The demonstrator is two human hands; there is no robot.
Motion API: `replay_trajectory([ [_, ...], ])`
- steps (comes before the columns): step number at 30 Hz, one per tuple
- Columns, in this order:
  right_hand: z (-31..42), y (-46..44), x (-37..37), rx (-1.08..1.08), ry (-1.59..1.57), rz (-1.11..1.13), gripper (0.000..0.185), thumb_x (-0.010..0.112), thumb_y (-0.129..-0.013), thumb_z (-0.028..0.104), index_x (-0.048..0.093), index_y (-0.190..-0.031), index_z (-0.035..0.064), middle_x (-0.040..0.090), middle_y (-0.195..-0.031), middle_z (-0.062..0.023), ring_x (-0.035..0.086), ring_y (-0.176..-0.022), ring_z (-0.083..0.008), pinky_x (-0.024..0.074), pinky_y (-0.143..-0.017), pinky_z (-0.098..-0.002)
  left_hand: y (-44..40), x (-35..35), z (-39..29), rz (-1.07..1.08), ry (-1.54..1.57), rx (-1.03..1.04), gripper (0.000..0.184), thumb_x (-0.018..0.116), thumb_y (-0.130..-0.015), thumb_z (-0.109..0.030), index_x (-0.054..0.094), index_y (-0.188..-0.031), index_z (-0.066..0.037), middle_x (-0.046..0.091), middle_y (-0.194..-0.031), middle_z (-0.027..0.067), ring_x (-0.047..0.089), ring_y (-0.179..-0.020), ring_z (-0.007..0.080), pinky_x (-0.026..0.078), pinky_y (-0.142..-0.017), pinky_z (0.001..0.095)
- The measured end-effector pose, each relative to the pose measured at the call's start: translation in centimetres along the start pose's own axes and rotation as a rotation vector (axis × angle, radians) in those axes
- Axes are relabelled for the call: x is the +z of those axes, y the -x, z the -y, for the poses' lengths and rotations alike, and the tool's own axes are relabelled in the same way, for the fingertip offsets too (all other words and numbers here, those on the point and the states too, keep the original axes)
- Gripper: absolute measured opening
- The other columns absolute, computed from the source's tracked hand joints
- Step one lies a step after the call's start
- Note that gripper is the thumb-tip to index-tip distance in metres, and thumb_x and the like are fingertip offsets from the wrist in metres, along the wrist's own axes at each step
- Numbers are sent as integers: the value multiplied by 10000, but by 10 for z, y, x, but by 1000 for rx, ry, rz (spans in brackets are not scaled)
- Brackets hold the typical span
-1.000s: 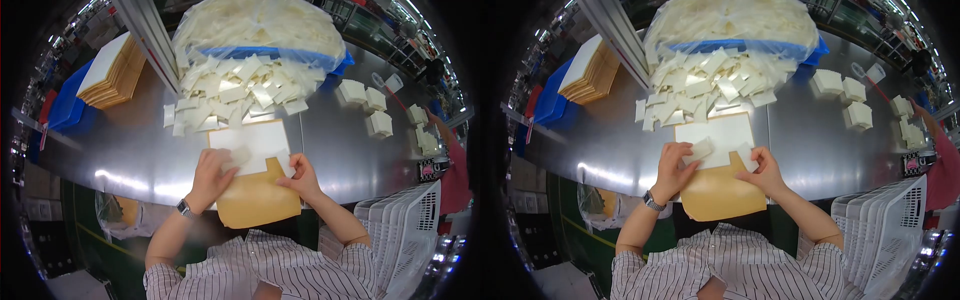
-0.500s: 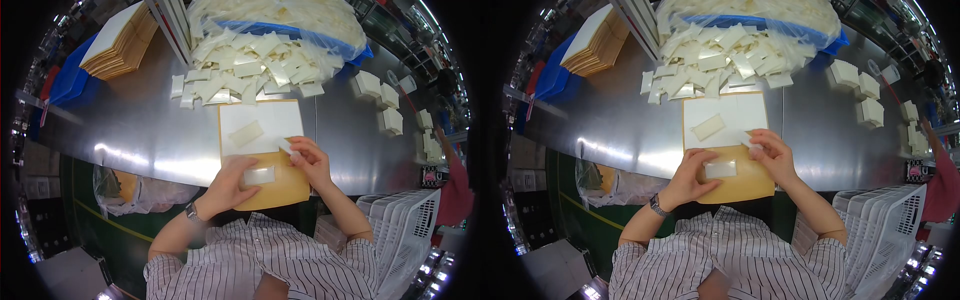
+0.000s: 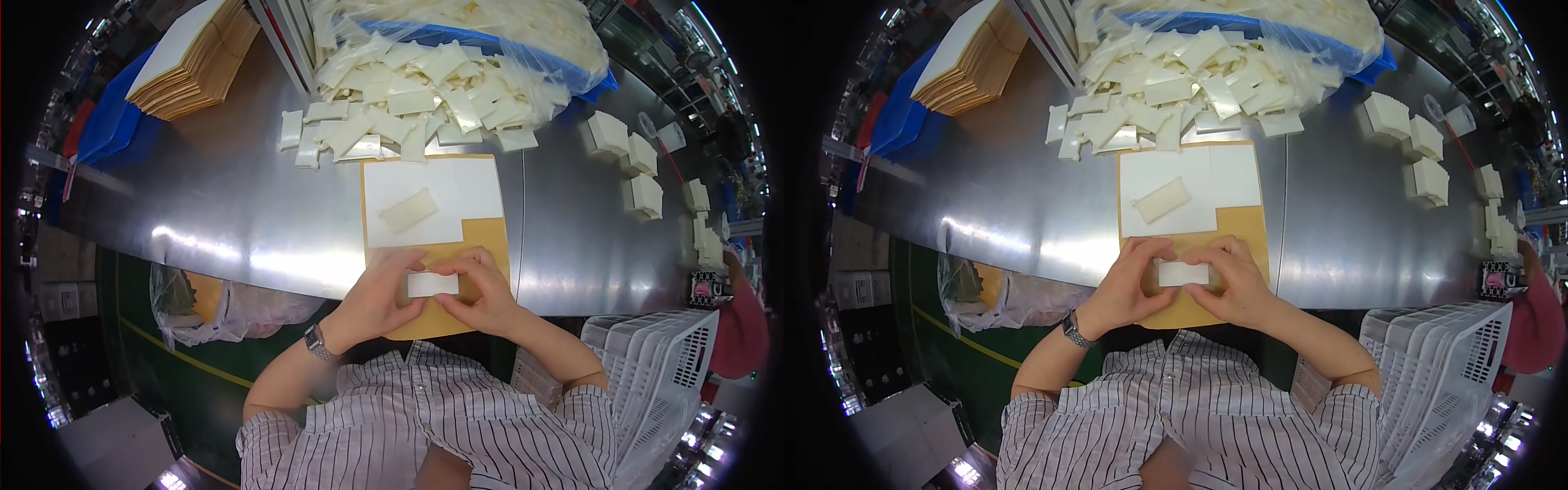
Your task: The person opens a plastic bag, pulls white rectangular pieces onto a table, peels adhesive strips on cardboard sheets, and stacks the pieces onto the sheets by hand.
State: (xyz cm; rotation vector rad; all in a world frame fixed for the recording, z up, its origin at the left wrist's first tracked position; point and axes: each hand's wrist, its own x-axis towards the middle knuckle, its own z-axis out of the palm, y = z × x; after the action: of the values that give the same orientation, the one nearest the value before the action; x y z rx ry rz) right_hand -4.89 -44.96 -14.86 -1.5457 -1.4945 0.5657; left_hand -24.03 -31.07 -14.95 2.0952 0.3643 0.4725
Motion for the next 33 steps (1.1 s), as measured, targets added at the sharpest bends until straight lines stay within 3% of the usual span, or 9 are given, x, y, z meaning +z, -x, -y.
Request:
replay_trajectory([
  [15,1,-1,2,-56,98,12,454,820,-760,59,670,-1185,112,628,-1043,-55,556,-1025,-276,475,-887,-371,0,-1,-2,11,1,-20,721,829,-765,-65,490,-1401,-62,649,-1198,100,557,-1183,307,484,-1022,410],
  [24,-2,0,-4,-109,186,28,494,841,-750,90,669,-1212,122,642,-1015,-43,578,-1028,-259,431,-903,-396,2,-11,-8,85,13,-51,633,797,-831,-61,507,-1394,-44,648,-1248,108,556,-1197,317,500,-1016,401],
  [26,2,1,-9,-84,222,81,539,866,-743,78,673,-1246,94,668,-1151,-58,567,-1087,-257,456,-952,-387,3,-11,-7,85,16,-46,575,787,-839,-50,546,-1361,-42,641,-1259,110,555,-1197,319,516,-998,384],
  [33,-1,5,-22,34,142,69,622,891,-734,126,642,-1303,88,647,-1158,-99,552,-1130,-312,472,-995,-404,3,-11,-4,97,-20,-14,562,795,-832,-56,591,-1355,-66,634,-1260,109,552,-1184,325,515,-981,391],
])
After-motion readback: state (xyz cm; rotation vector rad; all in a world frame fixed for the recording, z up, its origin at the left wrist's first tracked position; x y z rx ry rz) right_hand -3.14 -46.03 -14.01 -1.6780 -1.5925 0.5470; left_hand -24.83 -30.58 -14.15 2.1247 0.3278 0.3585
